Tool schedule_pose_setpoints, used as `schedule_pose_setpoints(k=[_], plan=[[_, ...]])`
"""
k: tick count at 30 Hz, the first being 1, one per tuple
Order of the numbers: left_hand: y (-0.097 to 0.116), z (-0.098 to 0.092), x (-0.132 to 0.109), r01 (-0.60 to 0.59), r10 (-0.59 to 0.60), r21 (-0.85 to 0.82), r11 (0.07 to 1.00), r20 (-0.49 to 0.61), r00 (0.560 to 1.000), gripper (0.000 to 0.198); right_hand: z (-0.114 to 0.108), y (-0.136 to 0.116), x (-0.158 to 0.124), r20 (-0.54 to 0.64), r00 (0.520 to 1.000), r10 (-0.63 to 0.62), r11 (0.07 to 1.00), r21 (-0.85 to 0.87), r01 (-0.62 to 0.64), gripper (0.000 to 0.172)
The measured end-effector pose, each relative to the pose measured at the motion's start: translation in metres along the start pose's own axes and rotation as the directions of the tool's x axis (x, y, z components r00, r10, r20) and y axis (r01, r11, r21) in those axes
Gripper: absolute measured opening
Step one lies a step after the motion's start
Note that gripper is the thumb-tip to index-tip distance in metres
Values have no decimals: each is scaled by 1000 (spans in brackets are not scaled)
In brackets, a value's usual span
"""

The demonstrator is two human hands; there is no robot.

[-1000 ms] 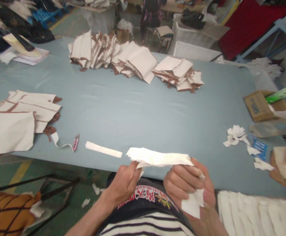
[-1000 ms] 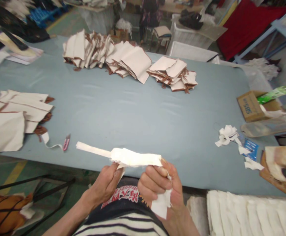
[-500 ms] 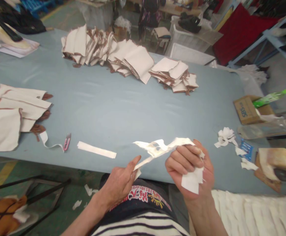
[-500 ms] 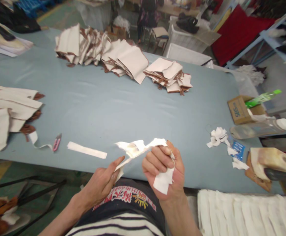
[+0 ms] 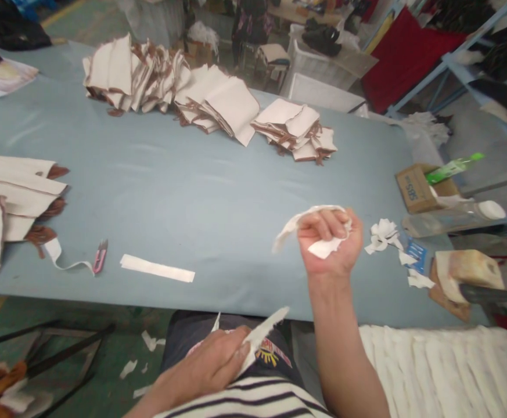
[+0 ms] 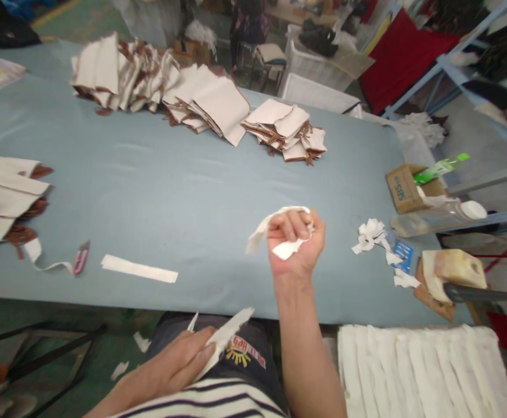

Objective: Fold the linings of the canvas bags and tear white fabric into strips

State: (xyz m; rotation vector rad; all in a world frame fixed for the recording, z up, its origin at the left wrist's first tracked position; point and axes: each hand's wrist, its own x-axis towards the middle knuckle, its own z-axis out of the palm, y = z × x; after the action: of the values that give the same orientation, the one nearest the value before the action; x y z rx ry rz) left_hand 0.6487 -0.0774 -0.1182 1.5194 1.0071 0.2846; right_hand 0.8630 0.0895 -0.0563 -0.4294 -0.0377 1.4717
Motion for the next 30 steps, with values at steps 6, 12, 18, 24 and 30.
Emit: schedule_pose_setpoints(k=[6, 12, 18, 24, 30], plan=[[-9, -16, 6, 113, -173, -538, 835, -62, 983, 62, 5, -36, 20, 66, 998, -18, 985, -169, 29, 30], [-17, -37, 14, 6, -118, -720, 694, -106, 987, 72, -59, -13, -13, -79, 996, 49, 732, -675, -89, 49], [-9, -48, 23, -38, -72, -773, 633, -108, 992, 86, -107, -7, -43, -144, 986, -88, 643, -764, -54, 52], [1, -50, 37, -15, -98, -858, 514, -77, 992, 91, -103, -7, -59, -129, 974, -186, 634, -773, 18, 43], [24, -52, 52, -156, -61, -909, 387, -194, 979, 86, -110, 22, -85, -105, 982, -155, 503, -864, -13, 39]])
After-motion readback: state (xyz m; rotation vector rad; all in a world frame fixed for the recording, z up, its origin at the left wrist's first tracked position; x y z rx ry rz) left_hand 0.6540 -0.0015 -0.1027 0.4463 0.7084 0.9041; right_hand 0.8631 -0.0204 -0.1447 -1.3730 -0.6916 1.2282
